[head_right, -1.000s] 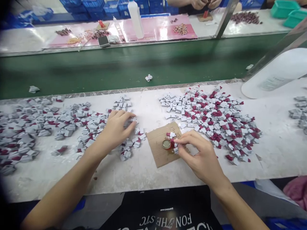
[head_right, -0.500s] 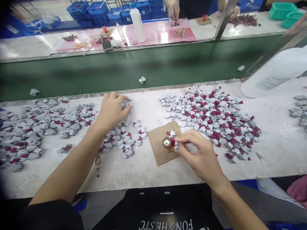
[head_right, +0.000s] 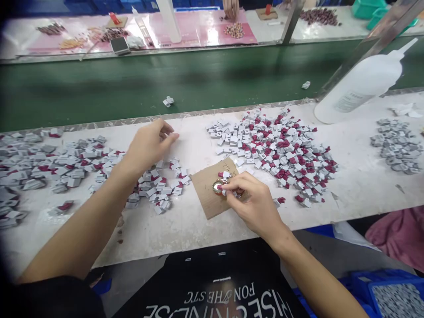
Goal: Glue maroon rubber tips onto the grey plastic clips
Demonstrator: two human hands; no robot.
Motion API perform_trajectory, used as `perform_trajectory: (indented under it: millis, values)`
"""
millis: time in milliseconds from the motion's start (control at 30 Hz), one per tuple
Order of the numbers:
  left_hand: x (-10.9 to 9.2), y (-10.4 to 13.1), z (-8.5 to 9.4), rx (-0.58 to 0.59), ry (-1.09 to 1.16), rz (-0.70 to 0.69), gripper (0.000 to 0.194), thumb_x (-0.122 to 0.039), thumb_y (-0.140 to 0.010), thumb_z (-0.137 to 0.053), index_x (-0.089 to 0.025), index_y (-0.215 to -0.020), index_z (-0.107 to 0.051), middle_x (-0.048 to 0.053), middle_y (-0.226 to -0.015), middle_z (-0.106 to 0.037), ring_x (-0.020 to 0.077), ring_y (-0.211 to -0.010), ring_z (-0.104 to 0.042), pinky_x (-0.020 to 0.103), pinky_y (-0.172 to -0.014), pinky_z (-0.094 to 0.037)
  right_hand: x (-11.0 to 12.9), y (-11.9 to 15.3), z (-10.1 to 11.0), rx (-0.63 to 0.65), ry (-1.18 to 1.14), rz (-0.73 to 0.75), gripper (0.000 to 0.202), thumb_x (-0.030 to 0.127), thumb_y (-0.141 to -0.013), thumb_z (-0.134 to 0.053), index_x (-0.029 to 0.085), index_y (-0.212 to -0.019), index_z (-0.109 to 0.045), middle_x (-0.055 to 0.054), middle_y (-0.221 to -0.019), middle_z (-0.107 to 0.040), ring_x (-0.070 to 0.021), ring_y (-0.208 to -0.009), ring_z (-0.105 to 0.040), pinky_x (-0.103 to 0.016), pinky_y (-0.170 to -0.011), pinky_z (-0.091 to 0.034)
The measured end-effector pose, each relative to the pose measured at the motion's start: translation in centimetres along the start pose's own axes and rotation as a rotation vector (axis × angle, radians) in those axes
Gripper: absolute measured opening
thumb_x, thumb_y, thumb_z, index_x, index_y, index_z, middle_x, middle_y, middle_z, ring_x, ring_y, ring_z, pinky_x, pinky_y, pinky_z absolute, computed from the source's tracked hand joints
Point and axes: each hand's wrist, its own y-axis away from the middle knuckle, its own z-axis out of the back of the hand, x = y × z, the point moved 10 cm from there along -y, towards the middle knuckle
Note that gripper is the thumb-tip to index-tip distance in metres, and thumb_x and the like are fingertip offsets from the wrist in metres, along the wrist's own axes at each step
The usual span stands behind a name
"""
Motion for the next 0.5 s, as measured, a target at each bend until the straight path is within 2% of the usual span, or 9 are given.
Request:
perform_trajectory:
  millis: [133, 267, 367, 500]
  values:
    - [-3.1, 2.0, -3.7, 0.162, 0.332, -0.086, 0.018, -0.03, -0.094, -0.075, -0.024, -0.111, -0.071, 0.009, -0.11, -0.08, 0.027, -0.095, -0.075, 0.042, -0.089, -0.061, 0.1, -0.1, -0.4, 0.008, 0.018, 0.001, 0.013, 0.021, -0.102, -0.074, 0.028, -0.101, -0.086, -0.007, -0.1, -0.082, -0.0252, -0.089, -0.077, -0.038, -0.069, -0.059]
    - [-5.2, 3.6, -6.5, 0.234, 0.294, -0.21, 0.017, -0.015, -0.092, -0.068, -0.021, -0.107, -0.073, 0.007, -0.105, -0.076, 0.0247, -0.091, -0.074, 0.042, -0.09, -0.061, 0.3, -0.1, -0.3, 0.003, 0.031, 0.003, 0.015, 0.02, -0.102, -0.073, 0.027, -0.103, -0.086, -0.007, -0.101, -0.081, -0.0246, -0.09, -0.077, -0.037, -0.07, -0.06]
    - [-5.3, 3.8, -7.3, 0.247, 0.254, -0.256, 0.021, -0.012, -0.092, -0.065, -0.019, -0.108, -0.074, 0.008, -0.106, -0.073, 0.0245, -0.091, -0.073, 0.042, -0.092, -0.061, 0.2, 0.0, -0.4, 0.008, 0.038, -0.007, 0.016, 0.018, -0.102, -0.072, 0.025, -0.103, -0.087, -0.009, -0.103, -0.081, -0.025, -0.092, -0.078, -0.037, -0.071, -0.061]
    - [-5.2, 3.9, -7.0, 0.238, 0.24, -0.286, 0.02, -0.016, -0.094, -0.068, -0.019, -0.112, -0.076, 0.009, -0.11, -0.073, 0.0249, -0.094, -0.073, 0.042, -0.093, -0.061, 0.1, 0.0, -0.4, 0.007, 0.029, -0.01, 0.016, 0.018, -0.102, -0.073, 0.026, -0.103, -0.087, -0.009, -0.103, -0.082, -0.0254, -0.093, -0.078, -0.037, -0.071, -0.061]
